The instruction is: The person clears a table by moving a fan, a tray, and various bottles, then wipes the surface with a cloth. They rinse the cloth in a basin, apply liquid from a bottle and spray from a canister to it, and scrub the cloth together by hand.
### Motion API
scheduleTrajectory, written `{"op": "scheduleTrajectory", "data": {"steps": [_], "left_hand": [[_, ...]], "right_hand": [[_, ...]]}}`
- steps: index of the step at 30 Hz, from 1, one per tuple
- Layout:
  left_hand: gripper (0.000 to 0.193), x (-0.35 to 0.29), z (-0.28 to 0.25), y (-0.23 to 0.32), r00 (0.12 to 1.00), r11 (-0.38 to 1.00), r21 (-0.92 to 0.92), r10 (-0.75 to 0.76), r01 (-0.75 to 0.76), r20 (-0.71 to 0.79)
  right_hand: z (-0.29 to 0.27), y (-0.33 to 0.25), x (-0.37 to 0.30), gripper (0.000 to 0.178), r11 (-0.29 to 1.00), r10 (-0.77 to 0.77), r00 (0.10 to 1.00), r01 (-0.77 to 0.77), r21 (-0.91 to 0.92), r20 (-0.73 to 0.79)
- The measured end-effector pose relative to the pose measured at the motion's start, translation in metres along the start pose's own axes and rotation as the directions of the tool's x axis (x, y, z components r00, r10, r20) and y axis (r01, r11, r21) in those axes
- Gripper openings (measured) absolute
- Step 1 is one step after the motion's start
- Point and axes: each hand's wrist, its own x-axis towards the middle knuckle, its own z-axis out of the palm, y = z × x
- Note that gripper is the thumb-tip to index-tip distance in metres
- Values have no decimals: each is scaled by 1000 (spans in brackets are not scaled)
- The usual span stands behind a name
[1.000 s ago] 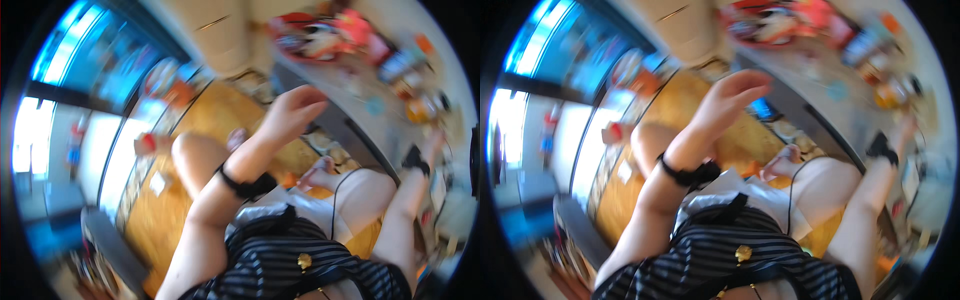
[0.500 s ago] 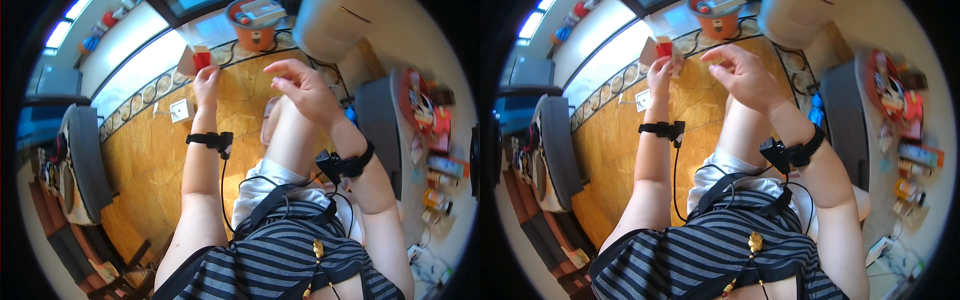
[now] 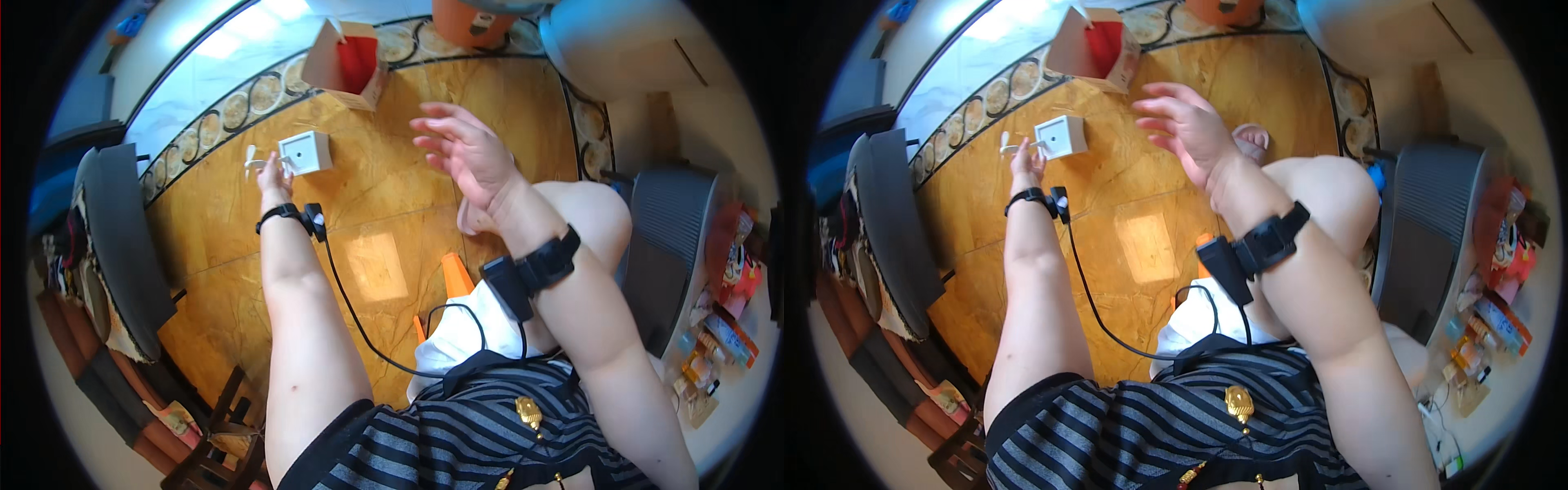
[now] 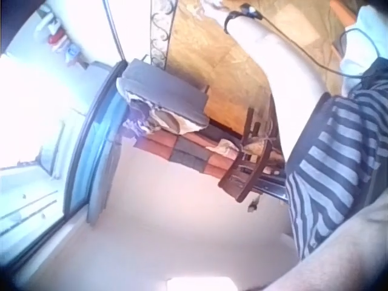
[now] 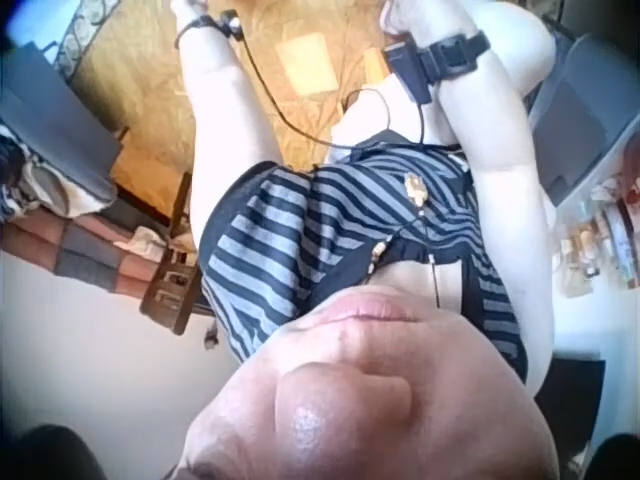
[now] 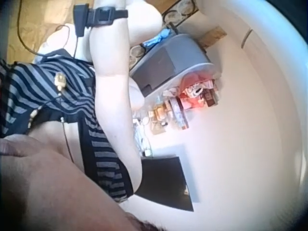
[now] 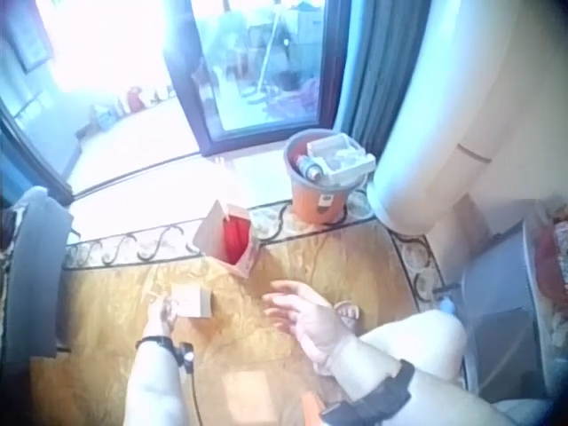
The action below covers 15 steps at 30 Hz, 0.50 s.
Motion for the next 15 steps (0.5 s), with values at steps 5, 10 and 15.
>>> {"op": "scheduleTrajectory", "data": {"steps": [5,10,15], "left_hand": [[23,29,0,-15,999,999,31,25,-23,-36],[9,26,1,-46,958,953,130,283,-274,-50],[15,-5,-15,-71,931,882,301,333,-364,150]], "right_hand": [[-2,6,10,23,981,87,996,-80,-175,32],[-1,6,12,23,963,99,995,-95,-251,1],[-10,7,11,21,938,91,996,-93,-333,-22]]}}
